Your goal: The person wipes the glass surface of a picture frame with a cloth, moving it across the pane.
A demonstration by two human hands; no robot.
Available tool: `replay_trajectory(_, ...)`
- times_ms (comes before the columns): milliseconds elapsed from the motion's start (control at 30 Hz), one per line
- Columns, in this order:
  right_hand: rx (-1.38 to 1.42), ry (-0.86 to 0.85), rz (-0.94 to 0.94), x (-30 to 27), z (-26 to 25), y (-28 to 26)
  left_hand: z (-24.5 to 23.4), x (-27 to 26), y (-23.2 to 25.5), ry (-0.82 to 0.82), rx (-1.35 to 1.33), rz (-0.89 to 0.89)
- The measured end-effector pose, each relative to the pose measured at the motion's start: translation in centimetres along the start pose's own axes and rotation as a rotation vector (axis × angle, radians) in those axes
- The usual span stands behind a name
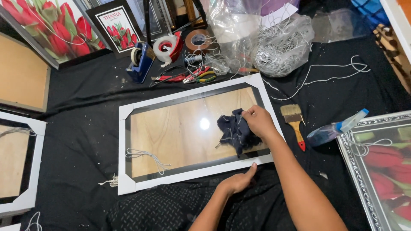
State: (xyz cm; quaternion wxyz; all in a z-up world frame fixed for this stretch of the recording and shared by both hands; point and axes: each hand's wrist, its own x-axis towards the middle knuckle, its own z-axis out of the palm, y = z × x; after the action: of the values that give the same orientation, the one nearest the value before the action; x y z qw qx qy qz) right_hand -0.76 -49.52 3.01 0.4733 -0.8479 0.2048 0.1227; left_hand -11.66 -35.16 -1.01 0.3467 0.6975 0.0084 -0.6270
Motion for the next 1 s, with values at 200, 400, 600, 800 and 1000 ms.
replay_trajectory(200, -0.202, -0.165, 0.044, 0.9, -0.9, 1.1, -0.5, -0.3, 0.2, 0.147, 0.370, 0.149)
replay_trajectory(400, -0.251, -0.129, 0.061, 1.3, -1.0, 0.6, -3.3, 5.3, -1.8, 1.136, 0.466, 0.516)
replay_trajectory(600, -0.325, -0.023, 0.095, 4.3, -3.8, 3.0, -6.1, 8.5, 0.9, 1.210, 0.354, 0.955)
replay_trajectory(800, -0.394, 0.131, 0.237, 2.5, -9.6, 4.1, -4.9, 3.7, 4.7, 0.931, 0.411, 1.234)
replay_trajectory(1000, -0.098, 0.346, 0.155, 2.3, -10.1, 3.5, -1.0, 9.1, 4.1, 0.899, 0.685, 0.970)
